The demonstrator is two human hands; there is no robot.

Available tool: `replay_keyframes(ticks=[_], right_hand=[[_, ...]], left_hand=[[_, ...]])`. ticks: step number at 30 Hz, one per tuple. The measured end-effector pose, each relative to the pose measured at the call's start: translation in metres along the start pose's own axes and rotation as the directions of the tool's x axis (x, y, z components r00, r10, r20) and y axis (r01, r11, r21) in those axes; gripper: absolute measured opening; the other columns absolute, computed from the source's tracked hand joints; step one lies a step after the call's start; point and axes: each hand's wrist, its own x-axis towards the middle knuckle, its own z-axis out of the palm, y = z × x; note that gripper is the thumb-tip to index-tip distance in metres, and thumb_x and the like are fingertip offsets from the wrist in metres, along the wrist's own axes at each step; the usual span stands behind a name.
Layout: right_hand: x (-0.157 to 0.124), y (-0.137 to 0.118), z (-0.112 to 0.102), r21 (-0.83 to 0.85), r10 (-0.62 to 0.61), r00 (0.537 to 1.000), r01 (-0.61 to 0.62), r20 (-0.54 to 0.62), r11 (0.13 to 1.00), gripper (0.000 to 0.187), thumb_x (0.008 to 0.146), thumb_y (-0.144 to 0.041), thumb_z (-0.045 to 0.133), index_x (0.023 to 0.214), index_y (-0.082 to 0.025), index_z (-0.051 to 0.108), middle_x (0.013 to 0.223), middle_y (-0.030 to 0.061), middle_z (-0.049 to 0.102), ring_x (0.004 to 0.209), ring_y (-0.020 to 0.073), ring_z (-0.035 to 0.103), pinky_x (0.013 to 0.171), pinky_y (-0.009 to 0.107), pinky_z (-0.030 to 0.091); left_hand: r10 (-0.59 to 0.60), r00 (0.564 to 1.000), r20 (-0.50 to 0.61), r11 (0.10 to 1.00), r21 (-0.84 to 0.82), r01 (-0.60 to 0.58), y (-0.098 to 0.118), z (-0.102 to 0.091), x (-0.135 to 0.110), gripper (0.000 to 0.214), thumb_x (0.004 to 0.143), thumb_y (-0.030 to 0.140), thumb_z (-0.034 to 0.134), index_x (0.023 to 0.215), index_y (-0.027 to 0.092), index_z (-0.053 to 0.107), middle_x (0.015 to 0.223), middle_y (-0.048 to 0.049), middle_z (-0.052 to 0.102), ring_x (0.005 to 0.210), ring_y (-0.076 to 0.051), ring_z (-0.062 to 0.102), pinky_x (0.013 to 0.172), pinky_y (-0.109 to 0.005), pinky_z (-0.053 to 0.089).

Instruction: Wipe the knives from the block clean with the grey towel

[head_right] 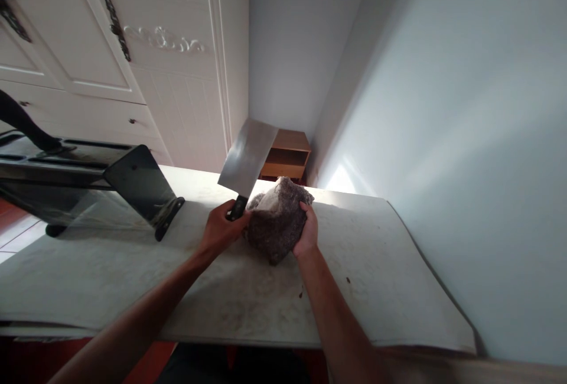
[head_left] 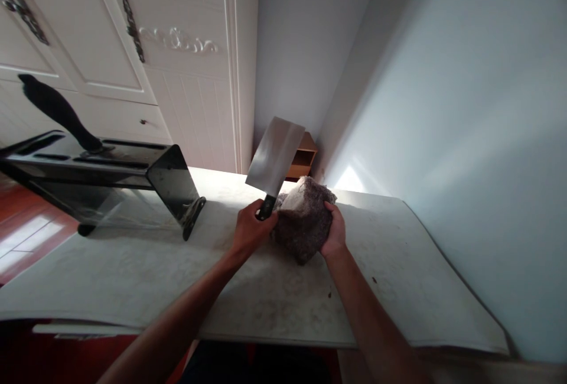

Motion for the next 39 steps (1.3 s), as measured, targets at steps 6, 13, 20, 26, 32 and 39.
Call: replay_keyframes(ticks=[6,13,20,26,32,39], right_hand=[[0.006,-0.004,-0.005,0.023,-0.055,0.993,0.058,-0.103,0.998,0.024,0.066,-0.037,0.060,0.084,-0.025,0.069,0.081,0.0016,0.076,0.085,0.0288,0.071,0.078,0.045,0.058],[0.000,-0.004,-0.005,-0.105,-0.015,0.999,0.010,-0.052,0.994,0.024,0.068,-0.039,0.062,0.085,-0.024,0.070,0.075,0.0032,0.075,0.078,0.0296,0.072,0.076,0.046,0.059],[-0.005,0.005,0.001,-0.152,-0.009,1.000,0.011,0.014,0.988,0.025,0.065,-0.036,0.072,0.085,-0.021,0.071,0.077,0.0036,0.075,0.074,0.0258,0.070,0.073,0.039,0.058],[-0.008,0.004,0.000,-0.239,-0.179,0.983,0.181,0.028,0.954,0.035,0.056,-0.030,0.080,0.087,-0.019,0.069,0.078,0.0023,0.075,0.069,0.0222,0.067,0.067,0.033,0.054],[-0.009,0.001,-0.002,-0.313,-0.249,0.967,0.250,0.045,0.916,0.036,0.054,-0.028,0.077,0.087,-0.020,0.067,0.076,0.0002,0.073,0.068,0.0200,0.065,0.065,0.031,0.052],[-0.008,0.002,0.000,-0.334,-0.139,0.987,0.158,0.080,0.929,0.040,0.055,-0.031,0.072,0.093,-0.022,0.063,0.076,0.0017,0.071,0.068,0.0234,0.064,0.065,0.037,0.054]], left_hand=[[0.001,0.996,-0.090,0.999,0.040,0.003,-0.005,-0.011,0.007,0.016,0.074,0.032,0.060,0.070,0.020,0.051,0.061,0.0027,0.052,0.052,-0.012,0.052,0.046,-0.021,0.038],[-0.091,0.982,0.164,0.984,-0.138,0.114,0.001,-0.006,-0.003,0.035,0.073,0.051,0.068,0.082,0.018,0.064,0.056,0.0045,0.053,0.038,-0.010,0.049,0.037,-0.021,0.038],[-0.116,0.958,0.263,0.966,-0.193,0.170,0.005,-0.005,-0.005,0.041,0.067,0.053,0.074,0.078,0.016,0.062,0.054,0.0045,0.054,0.036,-0.010,0.050,0.035,-0.022,0.038],[-0.005,0.991,0.135,1.000,0.022,0.002,-0.004,-0.006,-0.001,0.027,0.072,0.043,0.068,0.074,0.017,0.064,0.061,0.0012,0.059,0.052,-0.013,0.055,0.049,-0.024,0.041],[0.073,0.990,0.123,0.992,0.091,-0.084,-0.009,-0.005,0.002,0.031,0.069,0.046,0.071,0.078,0.017,0.069,0.075,-0.0016,0.066,0.073,-0.018,0.060,0.064,-0.025,0.042],[-0.024,0.962,0.272,0.999,-0.039,0.036,-0.014,0.000,0.001,0.034,0.068,0.049,0.071,0.073,0.016,0.066,0.058,0.0041,0.054,0.054,-0.012,0.049,0.051,-0.022,0.035]])
